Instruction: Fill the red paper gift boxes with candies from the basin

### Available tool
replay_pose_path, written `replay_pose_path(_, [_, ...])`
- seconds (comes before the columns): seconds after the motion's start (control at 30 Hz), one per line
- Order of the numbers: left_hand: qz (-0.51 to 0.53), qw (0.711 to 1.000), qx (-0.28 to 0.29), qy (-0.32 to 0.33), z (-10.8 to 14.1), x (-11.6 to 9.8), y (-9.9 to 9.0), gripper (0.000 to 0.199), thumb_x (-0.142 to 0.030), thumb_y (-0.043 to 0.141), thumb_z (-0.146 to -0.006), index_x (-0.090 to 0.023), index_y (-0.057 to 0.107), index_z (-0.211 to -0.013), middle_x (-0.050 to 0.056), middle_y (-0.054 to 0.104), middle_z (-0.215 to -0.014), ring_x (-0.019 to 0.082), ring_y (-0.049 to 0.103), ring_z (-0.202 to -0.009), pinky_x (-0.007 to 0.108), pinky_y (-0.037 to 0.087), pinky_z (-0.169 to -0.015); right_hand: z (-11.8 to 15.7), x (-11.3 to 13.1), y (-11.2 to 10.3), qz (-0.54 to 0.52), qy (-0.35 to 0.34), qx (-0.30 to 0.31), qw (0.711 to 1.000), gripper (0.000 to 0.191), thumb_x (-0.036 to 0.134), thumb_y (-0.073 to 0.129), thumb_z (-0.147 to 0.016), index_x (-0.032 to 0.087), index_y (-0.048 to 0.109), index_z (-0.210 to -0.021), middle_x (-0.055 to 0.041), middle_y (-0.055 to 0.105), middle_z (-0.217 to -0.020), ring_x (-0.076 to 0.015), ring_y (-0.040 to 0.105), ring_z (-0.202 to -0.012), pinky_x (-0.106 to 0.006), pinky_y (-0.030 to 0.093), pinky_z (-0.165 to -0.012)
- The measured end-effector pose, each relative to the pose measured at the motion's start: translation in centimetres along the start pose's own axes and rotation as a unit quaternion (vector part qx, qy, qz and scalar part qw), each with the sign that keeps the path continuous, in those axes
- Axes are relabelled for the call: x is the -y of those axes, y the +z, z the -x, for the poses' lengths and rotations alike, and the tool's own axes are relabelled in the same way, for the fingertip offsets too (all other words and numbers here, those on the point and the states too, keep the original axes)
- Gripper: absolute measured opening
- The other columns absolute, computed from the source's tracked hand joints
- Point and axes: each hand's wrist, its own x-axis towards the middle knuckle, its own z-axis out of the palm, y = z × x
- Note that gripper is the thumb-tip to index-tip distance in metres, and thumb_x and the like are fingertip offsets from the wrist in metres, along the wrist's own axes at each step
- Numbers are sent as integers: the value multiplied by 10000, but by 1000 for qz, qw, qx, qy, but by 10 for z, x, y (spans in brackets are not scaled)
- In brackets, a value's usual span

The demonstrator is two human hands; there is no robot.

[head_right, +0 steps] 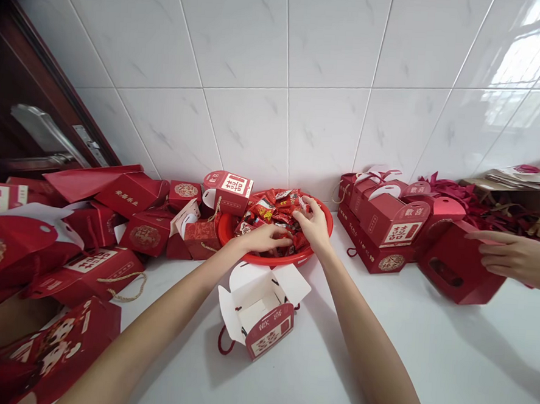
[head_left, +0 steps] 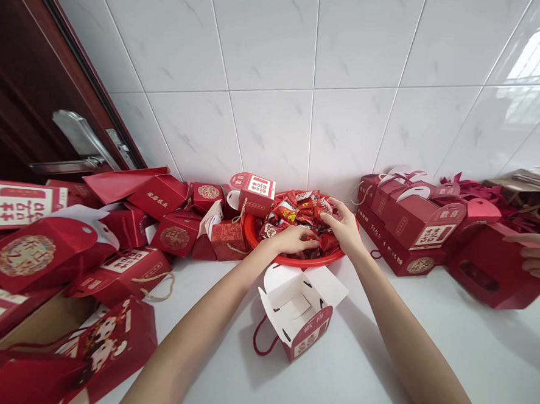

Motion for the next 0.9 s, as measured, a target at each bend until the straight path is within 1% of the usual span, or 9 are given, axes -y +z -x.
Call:
replay_pose_path(0.13, [61,998,26,-24,-4,3,0,125,-189,745,-683,-202,743,-807,-14,721,-636,156,645,-491,223,471,-463,3,4,0,-10,1,33,999,520,358,750,-666,244,668,-1166,-86,626,-1348,-272,662,-1110,-415,540,-954])
replay_pose_path(0.23, [66,996,38,-45,-6,4,-1,91,-172,723,-663,-190,738,-751,-5,721,-641,173,666,-553,236,491,-506,4,6,0,-8,3,54,998,399,364,757,-654,221,709,-1023,-77,702,-1205,-272,677,-1067,-418,547,-930])
replay_pose_path(0.33, [15,998,52,-28,-6,2,-2,75,-231,706,-701,-179,733,-654,17,713,-628,180,651,-596,253,492,-555,5,7,0,5,-3,51,999,313,367,749,-652,203,709,-916,-78,740,-1050,-257,695,-957,-402,556,-864])
replay_pose_path(0.47, [-3,998,59,-16,-5,1,-4,77,-126,701,-600,-163,739,-656,17,712,-639,169,636,-611,258,494,-604,4,7,0,10,-2,52,999,267,365,753,-648,193,704,-847,-72,743,-934,-240,694,-891,-385,552,-839])
replay_pose_path(0.53, [24,999,18,-19,-5,2,-6,146,-87,655,-568,-158,732,-670,8,702,-629,157,627,-589,255,494,-598,4,6,0,3,0,52,999,275,384,764,-641,191,706,-828,-66,740,-906,-235,693,-889,-379,550,-845])
replay_pose_path(0.6, [60,996,-60,-4,-6,2,-9,137,-88,629,-571,-157,715,-653,0,687,-613,142,612,-581,249,492,-604,4,6,0,-5,1,48,999,297,423,773,-641,192,704,-815,-63,740,-895,-234,693,-892,-374,550,-844])
replay_pose_path(0.73, [150,966,-207,44,-7,-2,-13,88,-120,621,-612,-165,690,-644,-15,673,-628,128,608,-620,242,497,-646,6,11,0,-5,11,54,998,363,518,765,-673,199,699,-832,-67,749,-914,-238,694,-901,-360,552,-798])
replay_pose_path(0.8, [188,952,-236,61,-6,-4,-13,88,-130,642,-618,-165,692,-681,-18,683,-671,129,623,-664,241,505,-678,7,14,0,6,18,58,998,382,545,752,-695,199,701,-851,-65,751,-913,-233,693,-891,-344,549,-764])
replay_pose_path(0.9, [211,944,-238,90,-5,-6,-13,152,-162,719,-612,-162,693,-762,-8,700,-752,145,645,-749,254,519,-727,9,18,0,14,23,86,996,398,543,757,-703,202,711,-904,-47,744,-877,-213,684,-857,-318,542,-729])
